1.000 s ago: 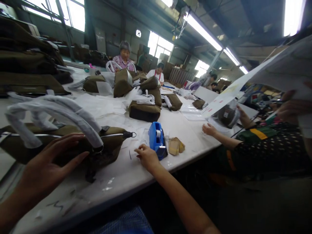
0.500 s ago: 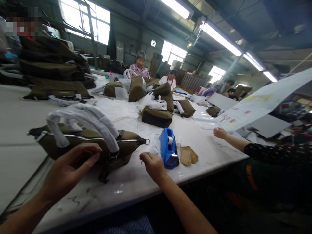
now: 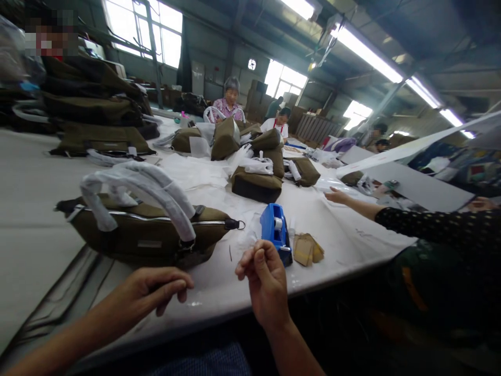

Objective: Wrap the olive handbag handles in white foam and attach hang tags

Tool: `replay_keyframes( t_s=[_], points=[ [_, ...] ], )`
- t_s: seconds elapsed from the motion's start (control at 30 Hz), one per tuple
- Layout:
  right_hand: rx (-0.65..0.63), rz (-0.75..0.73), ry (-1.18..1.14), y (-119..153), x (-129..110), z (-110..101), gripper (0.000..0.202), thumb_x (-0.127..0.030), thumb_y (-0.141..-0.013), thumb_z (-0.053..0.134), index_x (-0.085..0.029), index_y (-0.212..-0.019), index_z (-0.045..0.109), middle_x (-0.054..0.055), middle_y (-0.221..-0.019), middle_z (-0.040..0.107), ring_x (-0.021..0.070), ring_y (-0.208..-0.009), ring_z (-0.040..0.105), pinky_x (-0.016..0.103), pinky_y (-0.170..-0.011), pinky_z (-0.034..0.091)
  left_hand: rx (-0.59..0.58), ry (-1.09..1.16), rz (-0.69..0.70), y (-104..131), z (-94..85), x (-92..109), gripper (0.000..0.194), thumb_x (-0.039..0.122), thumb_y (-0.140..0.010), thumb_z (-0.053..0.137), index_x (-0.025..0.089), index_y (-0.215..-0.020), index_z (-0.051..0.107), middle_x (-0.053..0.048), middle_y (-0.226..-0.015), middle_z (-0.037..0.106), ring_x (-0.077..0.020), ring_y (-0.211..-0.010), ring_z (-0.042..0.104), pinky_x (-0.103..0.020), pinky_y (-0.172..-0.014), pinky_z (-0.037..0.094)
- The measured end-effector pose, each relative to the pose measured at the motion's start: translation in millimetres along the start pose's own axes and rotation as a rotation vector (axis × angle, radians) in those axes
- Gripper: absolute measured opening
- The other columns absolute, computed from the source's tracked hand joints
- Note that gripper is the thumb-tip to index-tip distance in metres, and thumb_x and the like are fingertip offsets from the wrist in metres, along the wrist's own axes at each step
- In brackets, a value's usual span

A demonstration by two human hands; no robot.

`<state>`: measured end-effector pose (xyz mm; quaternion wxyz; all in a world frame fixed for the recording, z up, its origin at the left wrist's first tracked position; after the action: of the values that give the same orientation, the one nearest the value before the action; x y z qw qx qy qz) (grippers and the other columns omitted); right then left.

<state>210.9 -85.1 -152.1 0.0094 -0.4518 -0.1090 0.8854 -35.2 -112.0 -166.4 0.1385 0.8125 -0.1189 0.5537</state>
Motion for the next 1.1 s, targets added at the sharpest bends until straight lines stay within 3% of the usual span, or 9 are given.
replay_keyframes(
  t_s=[0.1, 0.17, 0.23, 0.3, 0.4, 0.53, 0.7, 0.77, 1.1],
  points=[
    [0.125, -0.046, 0.257, 4, 4, -21, 0.018, -0.038, -0.1, 0.069, -0.022, -0.101, 0.062, 0.001, -0.087, 0.073, 0.011, -0.065, 0.071, 0.019, -0.056, 0.055, 0.082, -0.061, -0.072, 7, -7.2, -15, 0.05, 0.064, -0.092, 0.059, 0.019, -0.096, 0.081, -0.004, -0.076, 0.074, -0.0099, -0.051, 0.057, -0.016, -0.046, 0.046],
    [0.145, -0.217, 0.58, 11, 7, -25, 0.017, -0.029, -0.101, 0.066, -0.024, -0.117, 0.064, 0.007, -0.11, 0.075, 0.0113, -0.069, 0.071, 0.02, -0.057, 0.056, 0.083, -0.102, -0.084, 10, -6.4, -18, 0.051, 0.063, -0.092, 0.058, 0.018, -0.094, 0.081, -0.004, -0.075, 0.074, -0.0104, -0.05, 0.058, -0.016, -0.046, 0.047],
    [0.052, -0.5, 0.873, 20, 12, -19, 0.035, -0.018, -0.1, 0.066, -0.028, -0.133, 0.062, 0.011, -0.129, 0.071, 0.0142, -0.083, 0.075, 0.024, -0.069, 0.062, 0.069, -0.155, -0.046, 11, -1.7, -15, 0.047, 0.059, -0.094, 0.057, 0.019, -0.093, 0.081, -0.003, -0.074, 0.074, -0.0106, -0.051, 0.06, -0.016, -0.046, 0.048],
    [-0.145, -0.676, 1.023, 27, 19, -8, 0.041, -0.012, -0.098, 0.066, -0.028, -0.136, 0.063, 0.011, -0.131, 0.072, 0.0188, -0.102, 0.075, 0.029, -0.087, 0.063, 0.069, -0.202, 0.028, 10, 4.4, -9, 0.042, 0.054, -0.097, 0.057, 0.02, -0.092, 0.081, -0.002, -0.073, 0.074, -0.0103, -0.05, 0.06, -0.015, -0.045, 0.047],
    [-0.36, -0.608, 1.044, 30, 32, 6, 0.023, -0.017, -0.101, 0.065, -0.025, -0.121, 0.073, 0.007, -0.108, 0.079, 0.0196, -0.098, 0.076, 0.028, -0.088, 0.063, 0.089, -0.243, 0.134, 8, 11.6, 1, 0.036, 0.048, -0.099, 0.057, 0.022, -0.092, 0.081, 0.0, -0.073, 0.075, -0.0107, -0.053, 0.064, -0.015, -0.047, 0.048],
    [-0.326, -0.471, 0.951, 22, 39, 8, 0.014, -0.022, -0.102, 0.064, -0.024, -0.102, 0.079, 0.004, -0.09, 0.079, 0.016, -0.082, 0.074, 0.025, -0.079, 0.062, 0.139, -0.271, 0.203, 7, 12.0, 7, 0.033, 0.047, -0.099, 0.059, 0.023, -0.091, 0.081, 0.001, -0.074, 0.077, -0.011, -0.054, 0.067, -0.016, -0.055, 0.054],
    [-0.131, -0.515, 1.057, 6, 39, 1, 0.016, -0.021, -0.101, 0.064, -0.024, -0.102, 0.079, 0.004, -0.093, 0.08, 0.0179, -0.084, 0.076, 0.026, -0.082, 0.059, 0.636, -0.429, 0.206, 9, -3.5, 2, 0.04, 0.062, -0.09, 0.066, 0.026, -0.103, 0.079, -0.002, -0.099, 0.082, -0.0204, -0.087, 0.078, -0.024, -0.086, 0.061],
    [-0.109, -0.544, 1.145, 1, 41, 0, 0.016, -0.02, -0.1, 0.064, -0.024, -0.102, 0.08, 0.004, -0.095, 0.08, 0.0191, -0.086, 0.076, 0.027, -0.083, 0.058, 0.768, -0.501, 0.192, 9, -7.7, 0, 0.046, 0.065, -0.091, 0.063, 0.025, -0.107, 0.077, -0.003, -0.103, 0.081, -0.022, -0.09, 0.078, -0.029, -0.094, 0.06],
    [-0.14, -0.555, 1.297, -6, 50, 14, 0.016, -0.018, -0.097, 0.064, -0.025, -0.099, 0.078, 0.001, -0.091, 0.08, 0.0198, -0.081, 0.076, 0.027, -0.073, 0.053, 0.754, -0.545, 0.23, 4, -1.0, -4, 0.05, 0.068, -0.093, 0.058, 0.024, -0.111, 0.076, -0.004, -0.104, 0.082, -0.0248, -0.093, 0.079, -0.035, -0.094, 0.062]
  ],
)
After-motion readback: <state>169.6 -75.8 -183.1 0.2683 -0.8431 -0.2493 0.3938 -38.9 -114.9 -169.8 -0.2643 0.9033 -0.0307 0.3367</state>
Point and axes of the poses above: each hand's wrist, its own y-axis away from the middle knuckle, its own z-axis out of the palm, x = y × z, the point moved 1 cm from there along -y, towards the middle knuckle
